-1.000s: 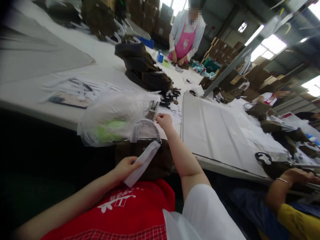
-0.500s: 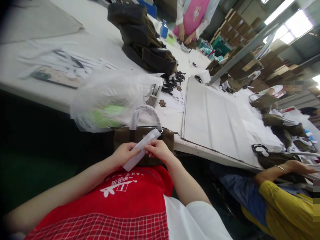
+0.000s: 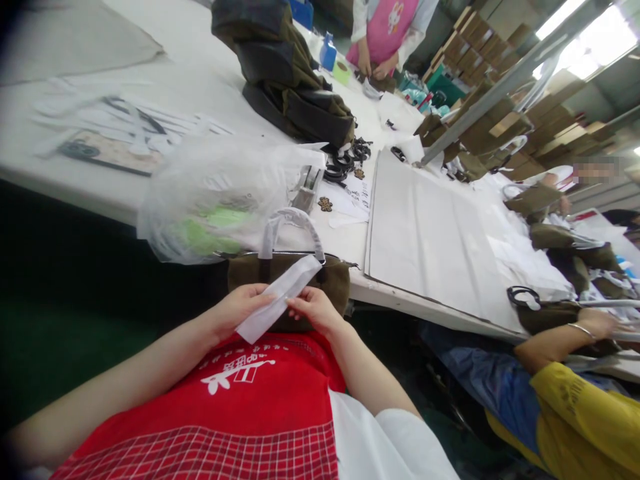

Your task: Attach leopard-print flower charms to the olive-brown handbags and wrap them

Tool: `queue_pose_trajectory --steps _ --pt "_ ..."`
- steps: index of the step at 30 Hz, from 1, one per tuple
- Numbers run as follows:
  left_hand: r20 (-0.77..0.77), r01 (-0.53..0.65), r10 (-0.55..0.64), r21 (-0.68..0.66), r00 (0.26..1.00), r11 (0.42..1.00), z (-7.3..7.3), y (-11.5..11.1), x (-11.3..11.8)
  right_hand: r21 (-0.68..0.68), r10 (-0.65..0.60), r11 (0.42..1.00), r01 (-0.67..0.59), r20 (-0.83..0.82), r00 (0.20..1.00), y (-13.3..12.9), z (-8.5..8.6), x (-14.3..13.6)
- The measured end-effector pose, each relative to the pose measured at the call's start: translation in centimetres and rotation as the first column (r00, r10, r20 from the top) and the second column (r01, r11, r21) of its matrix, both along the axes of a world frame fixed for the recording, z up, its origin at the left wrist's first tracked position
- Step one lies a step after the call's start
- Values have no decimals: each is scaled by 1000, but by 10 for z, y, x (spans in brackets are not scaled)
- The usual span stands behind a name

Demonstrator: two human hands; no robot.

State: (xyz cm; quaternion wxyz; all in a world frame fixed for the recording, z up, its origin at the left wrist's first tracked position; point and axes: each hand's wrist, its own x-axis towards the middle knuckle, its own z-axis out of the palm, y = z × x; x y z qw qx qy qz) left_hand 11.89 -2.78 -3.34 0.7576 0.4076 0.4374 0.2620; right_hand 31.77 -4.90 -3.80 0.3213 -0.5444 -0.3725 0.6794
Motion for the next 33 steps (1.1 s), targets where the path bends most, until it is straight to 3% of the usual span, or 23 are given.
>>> queue_pose_trajectory --steps 3,7,10,13,17,19,20,22,23,24,25,27,29,31,33 --pt "-38 18 -17 44 999 999 1 -1 -21 -29 34 999 -41 -202 979 -12 1 -1" --pt "-200 107 -59 242 978 964 10 -13 -46 -119 36 990 -76 -307 951 -16 4 -4" --pt "-320 143 13 460 947 876 13 -22 -49 -156 -12 987 -34 -286 958 -12 1 -17" --pt "-323 113 111 600 940 792 9 -27 -44 -180 -60 984 20 -225 972 -7 -7 -35" --pt "-289 68 138 603 947 795 5 -27 -43 -168 -122 981 100 -126 985 -7 -11 -52" --pt "-268 46 125 552 955 833 8 -27 -45 -170 -27 985 13 -84 996 -11 -1 -50" --pt "-251 36 110 516 962 856 11 -26 -47 -173 97 979 -108 -70 993 -11 8 -46" --pt "-219 26 78 439 973 898 16 -24 -50 -154 387 910 -384 -13 922 -8 32 -31" --pt "-212 27 67 412 975 911 18 -23 -51 -123 467 880 -459 50 883 -2 45 -22" --pt "-215 27 63 395 975 918 20 -23 -52 -64 467 884 -462 131 875 8 58 -11" --pt "-224 22 71 389 972 921 20 -22 -52 28 377 920 -392 214 901 22 69 -1" --pt "-242 -8 108 384 964 923 15 -22 -51 269 38 955 -123 299 954 60 86 18" --pt "-218 -59 144 356 965 933 6 -21 -49 433 -255 895 104 305 918 108 94 30" --pt "-164 -82 129 269 978 960 -7 -21 -47 464 -392 861 208 347 852 156 95 32" --pt "-113 -31 49 156 992 987 -19 -20 -45 441 -408 869 224 383 829 193 89 26"
